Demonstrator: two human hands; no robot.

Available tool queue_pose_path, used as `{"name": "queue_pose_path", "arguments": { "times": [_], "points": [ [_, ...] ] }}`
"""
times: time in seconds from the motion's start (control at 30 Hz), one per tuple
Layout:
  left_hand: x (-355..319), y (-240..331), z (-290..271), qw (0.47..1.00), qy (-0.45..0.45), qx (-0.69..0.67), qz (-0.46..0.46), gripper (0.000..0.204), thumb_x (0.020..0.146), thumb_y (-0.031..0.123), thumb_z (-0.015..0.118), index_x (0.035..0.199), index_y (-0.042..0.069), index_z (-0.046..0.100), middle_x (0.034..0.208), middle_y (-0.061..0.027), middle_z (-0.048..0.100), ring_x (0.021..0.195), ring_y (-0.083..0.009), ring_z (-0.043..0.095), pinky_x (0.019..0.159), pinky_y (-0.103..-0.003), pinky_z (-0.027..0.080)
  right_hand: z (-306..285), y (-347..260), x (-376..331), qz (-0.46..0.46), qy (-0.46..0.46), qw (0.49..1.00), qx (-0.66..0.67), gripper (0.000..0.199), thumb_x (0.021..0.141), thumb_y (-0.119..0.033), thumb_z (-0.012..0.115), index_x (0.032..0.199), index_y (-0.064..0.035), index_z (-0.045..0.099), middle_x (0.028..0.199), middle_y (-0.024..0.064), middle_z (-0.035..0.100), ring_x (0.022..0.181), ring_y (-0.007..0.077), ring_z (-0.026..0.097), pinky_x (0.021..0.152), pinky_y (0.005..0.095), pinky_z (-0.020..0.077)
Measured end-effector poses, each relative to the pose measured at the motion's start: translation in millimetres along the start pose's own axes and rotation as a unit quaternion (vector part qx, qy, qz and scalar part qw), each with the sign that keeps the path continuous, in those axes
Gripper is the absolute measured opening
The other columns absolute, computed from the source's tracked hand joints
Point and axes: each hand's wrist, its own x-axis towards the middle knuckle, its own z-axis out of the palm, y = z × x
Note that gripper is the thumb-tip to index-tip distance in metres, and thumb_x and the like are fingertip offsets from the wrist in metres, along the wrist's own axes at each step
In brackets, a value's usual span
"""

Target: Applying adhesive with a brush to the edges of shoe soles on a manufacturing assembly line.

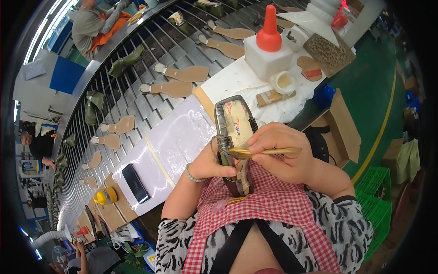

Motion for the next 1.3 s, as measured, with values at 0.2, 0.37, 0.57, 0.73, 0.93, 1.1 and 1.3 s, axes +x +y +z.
{"name": "queue_pose_path", "arguments": {
  "times": [0.2, 0.37, 0.57, 0.73, 0.93, 1.1, 1.3],
  "points": [
    [-4, -4, 1, 1.000, 0.016, 0.009, 0.011, 0.072, 0.063, 0.027, 0.088, 0.120, -0.001, 0.053, 0.100, -0.0020, 0.060, 0.092, -0.0105, 0.054, 0.081, -0.026, 0.046, -3, -1, 6, -0.014, 0.014, 1.000, 0.002, 0.014, 0.077, -0.002, 0.070, 0.090, -0.0020, 0.066, 0.089, 0.0131, 0.067, 0.084, 0.0250, 0.064, 0.074, 0.0299, 0.0499],
    [-4, -1, 3, 1.000, 0.002, -0.009, 0.002, 0.075, 0.063, 0.028, 0.088, 0.121, -0.001, 0.052, 0.103, -0.0031, 0.060, 0.094, -0.0113, 0.054, 0.083, -0.026, 0.046, -3, -6, -2, -0.026, -0.049, 0.998, 0.004, 0.014, 0.076, -0.003, 0.072, 0.088, -0.0027, 0.066, 0.086, 0.0124, 0.066, 0.085, 0.0249, 0.065, 0.074, 0.0321, 0.0505],
    [-2, 1, 10, 1.000, 0.019, -0.010, 0.007, 0.076, 0.063, 0.028, 0.088, 0.123, 0.000, 0.052, 0.106, -0.0038, 0.061, 0.096, -0.0112, 0.055, 0.084, -0.026, 0.046, -6, -4, 4, -0.016, -0.005, 1.000, -0.007, 0.013, 0.075, -0.004, 0.073, 0.087, -0.0044, 0.067, 0.086, 0.0095, 0.067, 0.085, 0.0248, 0.065, 0.074, 0.0315, 0.0505],
    [-6, -2, -2, 0.999, -0.020, -0.021, -0.035, 0.089, 0.059, 0.030, 0.090, 0.130, -0.001, 0.046, 0.115, -0.0060, 0.057, 0.105, -0.0136, 0.053, 0.093, -0.029, 0.043, -23, -10, 4, -0.078, -0.082, 0.993, -0.038, 0.018, 0.077, -0.004, 0.072, 0.094, -0.0044, 0.066, 0.085, 0.0082, 0.067, 0.081, 0.0250, 0.064, 0.073, 0.0328, 0.0503],
    [8, -5, 12, 0.997, 0.010, 0.023, 0.078, 0.137, 0.054, 0.036, 0.092, 0.151, 0.001, 0.002, 0.138, -0.0167, 0.043, 0.130, -0.0270, 0.040, 0.109, -0.037, 0.029, -32, -1, 8, -0.015, 0.090, 0.996, 0.003, 0.023, 0.081, -0.004, 0.065, 0.104, -0.0047, 0.068, 0.086, 0.0069, 0.068, 0.083, 0.0222, 0.065, 0.070, 0.0313, 0.0500],
    [7, 7, 22, 0.999, -0.001, 0.032, 0.041, 0.142, 0.056, 0.034, 0.092, 0.150, 0.006, -0.011, 0.143, -0.0170, 0.035, 0.131, -0.0282, 0.038, 0.110, -0.038, 0.027, -20, -4, 47, -0.160, -0.232, 0.954, -0.097, 0.018, 0.083, -0.022, 0.067, 0.098, -0.0124, 0.067, 0.100, 0.0079, 0.067, 0.091, 0.0293, 0.062, 0.090, 0.0401, 0.0452],
    [8, 3, 21, 0.997, -0.044, 0.055, -0.004, 0.137, 0.056, 0.031, 0.091, 0.151, 0.011, -0.005, 0.148, -0.0143, 0.022, 0.138, -0.0257, 0.025, 0.111, -0.040, 0.027, -14, 4, 71, -0.142, -0.379, 0.900, -0.162, 0.023, 0.084, -0.032, 0.066, 0.095, -0.0117, 0.064, 0.091, 0.0085, 0.065, 0.084, 0.0310, 0.062, 0.087, 0.0389, 0.0452]
  ]
}}
